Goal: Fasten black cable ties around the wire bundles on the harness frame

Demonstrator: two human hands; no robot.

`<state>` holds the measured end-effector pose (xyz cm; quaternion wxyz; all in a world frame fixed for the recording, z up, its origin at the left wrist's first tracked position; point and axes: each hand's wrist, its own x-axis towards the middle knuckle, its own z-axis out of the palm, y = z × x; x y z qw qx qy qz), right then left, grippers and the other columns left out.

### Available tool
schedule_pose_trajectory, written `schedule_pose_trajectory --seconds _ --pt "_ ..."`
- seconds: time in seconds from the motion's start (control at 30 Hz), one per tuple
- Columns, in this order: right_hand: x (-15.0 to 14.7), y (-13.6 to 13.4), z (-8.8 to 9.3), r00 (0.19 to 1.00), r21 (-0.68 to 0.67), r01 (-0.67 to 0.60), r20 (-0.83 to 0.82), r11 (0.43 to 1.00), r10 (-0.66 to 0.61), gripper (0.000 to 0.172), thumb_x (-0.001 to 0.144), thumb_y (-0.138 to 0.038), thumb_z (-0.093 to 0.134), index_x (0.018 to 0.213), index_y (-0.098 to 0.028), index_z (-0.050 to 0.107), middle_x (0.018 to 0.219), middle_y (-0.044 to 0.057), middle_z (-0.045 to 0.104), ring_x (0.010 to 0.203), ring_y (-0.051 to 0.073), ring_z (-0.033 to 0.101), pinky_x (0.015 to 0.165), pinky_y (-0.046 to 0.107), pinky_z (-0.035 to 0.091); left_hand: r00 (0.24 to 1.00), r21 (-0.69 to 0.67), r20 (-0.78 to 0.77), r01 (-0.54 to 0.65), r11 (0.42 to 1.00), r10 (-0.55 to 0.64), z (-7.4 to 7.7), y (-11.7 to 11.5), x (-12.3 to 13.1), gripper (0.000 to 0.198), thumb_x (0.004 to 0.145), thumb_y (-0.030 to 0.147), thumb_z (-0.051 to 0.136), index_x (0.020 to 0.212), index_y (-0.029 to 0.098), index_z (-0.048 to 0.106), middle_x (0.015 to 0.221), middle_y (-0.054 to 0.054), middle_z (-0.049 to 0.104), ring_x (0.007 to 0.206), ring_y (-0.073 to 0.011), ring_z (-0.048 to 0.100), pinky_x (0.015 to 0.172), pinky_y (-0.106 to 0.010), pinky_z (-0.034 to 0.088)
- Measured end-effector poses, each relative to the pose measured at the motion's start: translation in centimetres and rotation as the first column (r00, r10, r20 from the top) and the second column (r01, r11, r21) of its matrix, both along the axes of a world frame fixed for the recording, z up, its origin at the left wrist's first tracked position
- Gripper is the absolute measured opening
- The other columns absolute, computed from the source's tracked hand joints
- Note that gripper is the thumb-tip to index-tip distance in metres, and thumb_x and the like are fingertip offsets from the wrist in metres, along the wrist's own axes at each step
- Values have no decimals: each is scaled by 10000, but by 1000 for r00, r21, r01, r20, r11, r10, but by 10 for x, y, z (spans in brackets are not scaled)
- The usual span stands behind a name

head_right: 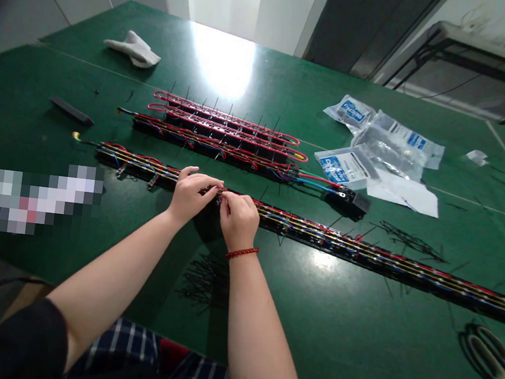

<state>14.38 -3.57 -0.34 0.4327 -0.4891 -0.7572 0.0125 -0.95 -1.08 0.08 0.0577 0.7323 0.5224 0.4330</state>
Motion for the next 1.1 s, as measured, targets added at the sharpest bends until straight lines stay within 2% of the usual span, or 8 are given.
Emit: schedule_pose_trajectory --seconds 0.17,0.37,1.1 --pt "-2 1 -1 997 -62 53 -44 997 -55 91 924 -227 568 935 -216 657 804 32 706 742 179 612 707 320 506 1000 -25 -21 4 1000 -5 2 0 1 159 897 205 609 843 288 734 897 69 785 845 -151 726 1104 -429 318" --pt "-2 2 -3 993 -48 54 -106 997 -59 54 914 -231 588 960 -217 613 840 28 701 739 170 618 715 311 514 999 -19 -41 10 1000 -11 4 0 1 184 888 183 612 819 302 734 888 77 782 878 -161 715 1068 -435 314" --pt "-1 2 -1 994 -100 52 -91 994 -61 67 915 -232 575 909 -222 641 797 30 681 751 184 603 711 317 499 995 4 -86 49 999 -48 3 -2 1 215 913 210 574 843 318 747 945 49 775 913 -173 687 1064 -446 329"
